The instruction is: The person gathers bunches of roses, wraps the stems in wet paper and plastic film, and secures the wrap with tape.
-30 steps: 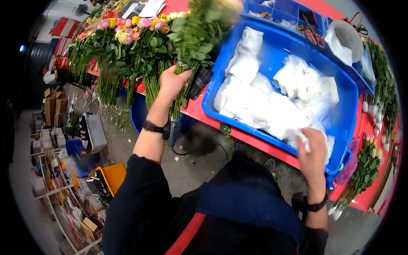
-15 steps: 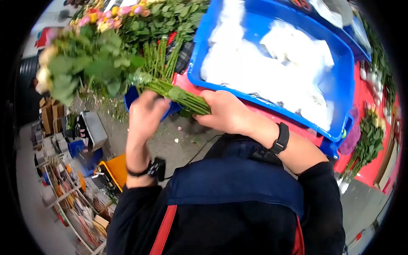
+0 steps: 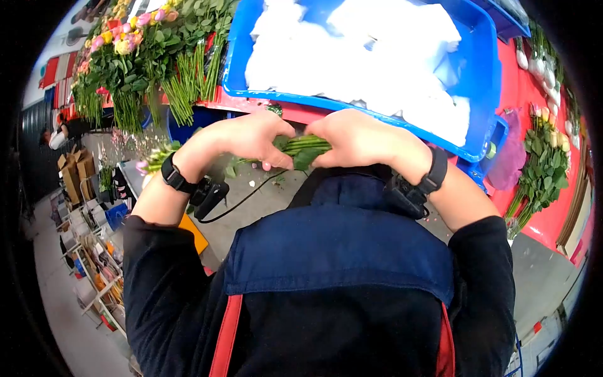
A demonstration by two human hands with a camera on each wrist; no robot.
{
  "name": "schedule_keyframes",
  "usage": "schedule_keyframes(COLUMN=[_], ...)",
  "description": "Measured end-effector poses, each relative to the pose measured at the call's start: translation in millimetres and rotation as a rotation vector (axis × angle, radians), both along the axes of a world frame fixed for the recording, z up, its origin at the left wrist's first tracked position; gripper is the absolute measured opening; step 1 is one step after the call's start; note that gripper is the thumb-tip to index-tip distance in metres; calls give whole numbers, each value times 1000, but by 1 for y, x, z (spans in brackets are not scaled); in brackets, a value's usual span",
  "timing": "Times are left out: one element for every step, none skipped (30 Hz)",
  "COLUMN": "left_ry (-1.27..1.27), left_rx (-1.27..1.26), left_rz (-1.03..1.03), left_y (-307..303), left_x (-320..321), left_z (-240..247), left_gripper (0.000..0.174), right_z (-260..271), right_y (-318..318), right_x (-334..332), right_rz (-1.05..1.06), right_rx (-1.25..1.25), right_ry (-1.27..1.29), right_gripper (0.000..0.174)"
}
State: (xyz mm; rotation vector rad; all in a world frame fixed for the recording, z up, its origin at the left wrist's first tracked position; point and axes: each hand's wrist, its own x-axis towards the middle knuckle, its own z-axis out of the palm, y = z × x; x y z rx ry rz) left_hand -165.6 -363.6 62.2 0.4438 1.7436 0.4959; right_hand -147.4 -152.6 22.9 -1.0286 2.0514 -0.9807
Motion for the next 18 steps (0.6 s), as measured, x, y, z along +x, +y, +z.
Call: schedule_keyframes(left_ry=[-51,-103,-152,-210,-232,-255,-276,-243,-147,-51,17,175,334,493,496,583,668,753], left_rx=[53,106,160,125,176,229,281,300,258,214,132,199,266,330,243,183,123,62], left_rz=[107,209,309,357,445,532,567,546,517,491,478,462,445,428,468,453,436,420], left_y=[4,7,11,15,22,29,33,37,44,49,54,56,56,57,61,61,60,58], left_x=[4,9,9,7,9,14,20,25,30,35,38,44,49,55,59,61,63,64], left_z=[-7,-13,-17,-18,-17,-16,-23,-31,-31,-29,-22,-21,-21,-20,-17,-17,-19,-22], left_gripper=[27,25,23,22,23,25,29,42,43,44,48,50,51,53,51,48,46,44], right_z=[-4,-4,0,4,5,4,2,1,1,1,1,2,2,4,5,6,8,14], right_y=[8,15,22,29,34,39,41,43,48,51,56,61,64,65,65,66,66,69], right_x=[4,7,10,12,14,17,21,22,25,30,33,37,39,42,45,45,44,41], right_rz=[-67,-138,-131,-144,-133,-121,-145,-104,-107,-108,-133,-155,-175,-197,-214,-232,-256,-330], right_rx=[-126,-250,-293,-331,-380,-426,-460,-482,-488,-498,-496,-497,-500,-518,-538,-558,-617,-595], right_ry=[164,328,518,716,807,898,914,871,822,771,771,769,768,783,798,811,783,793], right_gripper=[31,29,25,21,20,19,18,16,15,15,15,14,14,15,15,16,19,19])
